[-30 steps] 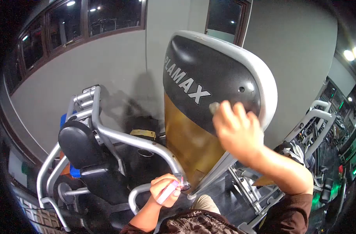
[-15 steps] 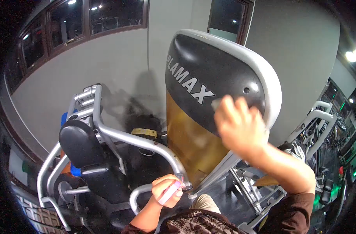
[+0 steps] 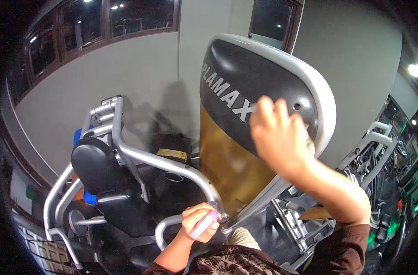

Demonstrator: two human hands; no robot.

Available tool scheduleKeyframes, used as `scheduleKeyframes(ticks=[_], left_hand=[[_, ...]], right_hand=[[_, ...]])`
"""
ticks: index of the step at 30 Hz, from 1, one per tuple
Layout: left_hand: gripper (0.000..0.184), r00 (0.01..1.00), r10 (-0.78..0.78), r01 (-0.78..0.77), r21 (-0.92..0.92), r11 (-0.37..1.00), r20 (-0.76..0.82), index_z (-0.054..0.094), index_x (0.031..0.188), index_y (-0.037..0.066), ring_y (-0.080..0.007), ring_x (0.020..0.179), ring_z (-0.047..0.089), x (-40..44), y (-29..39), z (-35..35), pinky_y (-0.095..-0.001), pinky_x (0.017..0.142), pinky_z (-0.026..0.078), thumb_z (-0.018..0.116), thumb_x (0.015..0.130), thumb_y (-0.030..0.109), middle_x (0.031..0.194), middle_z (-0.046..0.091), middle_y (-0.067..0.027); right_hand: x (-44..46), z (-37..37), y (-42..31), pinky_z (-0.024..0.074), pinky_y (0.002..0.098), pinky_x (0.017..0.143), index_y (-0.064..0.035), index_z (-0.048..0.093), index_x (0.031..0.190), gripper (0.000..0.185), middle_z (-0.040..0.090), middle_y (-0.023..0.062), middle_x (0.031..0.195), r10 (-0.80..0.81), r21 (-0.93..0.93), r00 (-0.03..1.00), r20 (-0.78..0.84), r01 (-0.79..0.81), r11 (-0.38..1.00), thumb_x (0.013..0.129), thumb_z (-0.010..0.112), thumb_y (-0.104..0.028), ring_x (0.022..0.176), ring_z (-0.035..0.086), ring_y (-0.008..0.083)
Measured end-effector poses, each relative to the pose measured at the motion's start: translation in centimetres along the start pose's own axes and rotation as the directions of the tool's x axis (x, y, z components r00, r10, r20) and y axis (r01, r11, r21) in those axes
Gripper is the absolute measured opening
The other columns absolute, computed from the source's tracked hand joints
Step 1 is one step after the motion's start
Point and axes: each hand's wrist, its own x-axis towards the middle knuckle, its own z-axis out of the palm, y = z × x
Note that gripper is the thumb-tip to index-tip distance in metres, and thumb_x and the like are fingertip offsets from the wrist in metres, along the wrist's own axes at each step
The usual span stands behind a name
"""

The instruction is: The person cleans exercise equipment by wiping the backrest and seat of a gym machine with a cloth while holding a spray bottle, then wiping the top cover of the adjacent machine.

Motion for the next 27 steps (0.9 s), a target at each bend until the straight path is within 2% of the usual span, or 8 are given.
scheduleKeyframes(ticks=[3,6,12,15,16,19,22,27], left_hand=[[0.025,1.0,-0.001,0.001,0.004,1.0,-0.009,0.065,0.08,-0.005,-0.0232,0.065,0.069,0.1,0.1,-0.1,-0.0327,0.062,0.056,0.072,0.085,0.019,0.078,0.069,-0.015],[0.024,1.0,0.004,-0.004,0.023,1.0,-0.001,0.066,0.08,-0.004,-0.0232,0.066,0.069,0.3,0.2,-0.4,-0.0324,0.062,0.057,0.072,0.085,0.018,0.078,0.07,-0.0153],[0.022,1.0,0.015,-0.015,0.024,1.0,-0.002,0.066,0.081,-0.004,-0.0231,0.067,0.07,0.0,-0.1,-0.2,-0.0321,0.064,0.057,0.072,0.085,0.017,0.079,0.07,-0.0151],[0.023,1.0,0.017,-0.017,0.038,0.999,0.005,0.066,0.081,-0.004,-0.0229,0.067,0.07,0.1,-0.1,-0.3,-0.0319,0.064,0.057,0.073,0.085,0.017,0.079,0.07,-0.0149],[0.023,1.0,0.014,-0.014,0.043,0.999,0.009,0.066,0.081,-0.004,-0.0229,0.067,0.07,0.1,-0.1,-0.4,-0.0318,0.064,0.057,0.073,0.085,0.018,0.079,0.07,-0.0148],[0.025,1.0,-0.022,0.022,0.034,0.999,0.004,0.067,0.08,-0.004,-0.0229,0.067,0.07,0.1,0.1,-0.5,-0.0317,0.064,0.057,0.074,0.086,0.019,0.078,0.069,-0.0148],[0.026,1.0,-0.007,0.008,0.033,0.999,-0.006,0.067,0.08,-0.004,-0.0228,0.067,0.069,0.1,0.0,-0.3,-0.0315,0.063,0.057,0.073,0.086,0.02,0.078,0.069,-0.0146],[0.025,0.999,-0.014,0.015,0.022,1.0,-0.031,0.067,0.081,-0.004,-0.0232,0.067,0.069,-0.1,-0.1,-0.3,-0.0323,0.063,0.057,0.072,0.087,0.019,0.077,0.069,-0.0145]], right_hand=[[-3.9,1.4,-3.9,0.0582,0.039,0.068,-0.0046,0.073,0.096,0.024,0.057,0.0122,0.11,-0.223,0.032,0.955,0.196,0.222,0.975,0.079,0.067,-0.02,0.101,0.059,0.0282],[-4.2,2.5,-3.9,0.0571,0.0386,0.068,-0.0045,0.074,0.095,0.023,0.057,0.0122,0.113,-0.235,0.109,0.949,0.212,0.216,0.97,0.08,0.067,-0.02,0.102,0.059,0.0274],[2.6,-0.3,2.3,0.0545,0.0305,0.065,-0.0073,0.072,0.087,0.015,0.056,0.0084,0.103,0.064,0.11,0.997,-0.038,-0.06,0.992,0.08,0.066,-0.019,0.094,0.058,0.0215],[0.7,0.5,-0.3,0.0532,0.0313,0.065,-0.0079,0.073,0.089,0.017,0.055,0.0094,0.102,-0.063,-0.074,0.998,-0.023,0.061,0.995,0.079,0.067,-0.02,0.093,0.057,0.0225],[-0.6,1.2,-1.8,0.0592,0.0385,0.067,-0.0039,0.072,0.097,0.021,0.057,0.0126,0.109,-0.113,0.022,0.993,0.04,0.113,0.993,0.081,0.066,-0.017,0.1,0.06,0.0275],[-4.0,3.3,-5.7,0.0569,0.0372,0.065,-0.0048,0.074,0.088,0.019,0.058,0.012,0.11,-0.227,0.034,0.958,0.175,0.224,0.974,0.079,0.067,-0.02,0.1,0.06,0.0269],[-2.4,2.8,-4.4,0.0559,0.0361,0.065,-0.0055,0.074,0.084,0.017,0.058,0.0104,0.109,-0.218,0.147,0.96,0.174,0.194,0.97,0.078,0.068,-0.021,0.099,0.06,0.0268],[3.2,0.8,0.5,0.056,0.0331,0.065,-0.008,0.073,0.088,0.014,0.058,0.0096,0.101,0.045,0.158,0.999,-0.01,-0.043,0.986,0.081,0.066,-0.018,0.094,0.06,0.0255]])
